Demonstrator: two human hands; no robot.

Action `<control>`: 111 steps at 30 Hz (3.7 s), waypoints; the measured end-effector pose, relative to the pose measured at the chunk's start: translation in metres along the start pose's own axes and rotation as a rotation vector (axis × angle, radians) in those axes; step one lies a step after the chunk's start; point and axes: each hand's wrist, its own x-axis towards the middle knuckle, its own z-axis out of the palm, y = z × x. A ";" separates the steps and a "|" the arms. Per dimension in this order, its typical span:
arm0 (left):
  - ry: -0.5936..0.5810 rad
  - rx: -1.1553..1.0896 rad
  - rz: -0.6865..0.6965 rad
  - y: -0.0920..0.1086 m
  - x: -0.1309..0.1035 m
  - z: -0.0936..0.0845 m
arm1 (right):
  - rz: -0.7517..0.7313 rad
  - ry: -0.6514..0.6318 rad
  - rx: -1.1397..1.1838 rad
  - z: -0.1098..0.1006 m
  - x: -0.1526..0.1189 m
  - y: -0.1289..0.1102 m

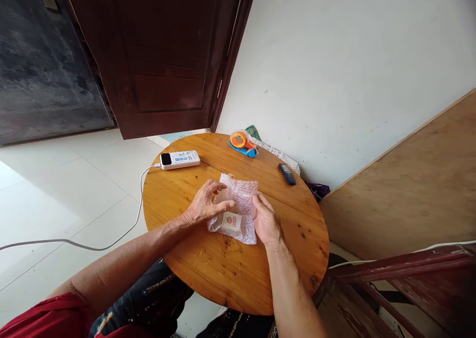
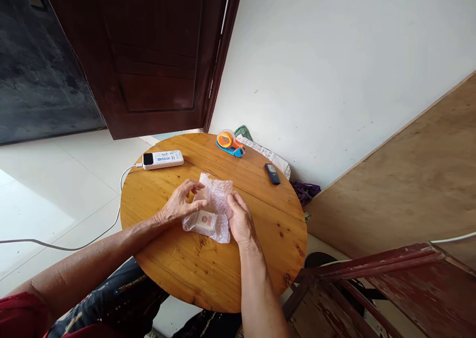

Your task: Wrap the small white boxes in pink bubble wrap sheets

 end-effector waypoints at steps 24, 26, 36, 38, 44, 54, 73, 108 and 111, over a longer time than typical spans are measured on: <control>0.125 -0.317 -0.348 -0.017 0.015 -0.015 | -0.078 0.315 -0.796 -0.036 0.012 0.011; 0.071 -0.111 -0.292 -0.017 0.014 -0.016 | -0.102 0.311 -0.982 -0.035 0.011 0.009; 0.257 0.162 -0.181 -0.025 0.023 -0.019 | -0.115 0.426 -1.249 -0.027 0.008 0.002; 0.299 0.185 -0.168 -0.027 0.024 -0.021 | -0.116 0.433 -1.282 -0.026 0.007 0.003; 0.265 0.315 0.058 -0.012 0.016 -0.029 | -0.043 0.402 -1.330 -0.025 0.008 0.005; -0.426 0.645 0.273 0.034 0.012 -0.025 | -0.005 0.370 -1.378 -0.023 0.007 0.004; -0.509 0.711 -0.020 0.055 -0.055 -0.050 | -0.030 0.384 -1.346 -0.022 0.009 0.004; -0.378 0.536 0.194 -0.012 -0.052 -0.007 | -0.333 0.104 -1.268 -0.030 -0.039 -0.028; -0.380 0.537 0.201 -0.011 -0.052 -0.007 | -0.232 0.314 -1.359 -0.082 -0.043 -0.035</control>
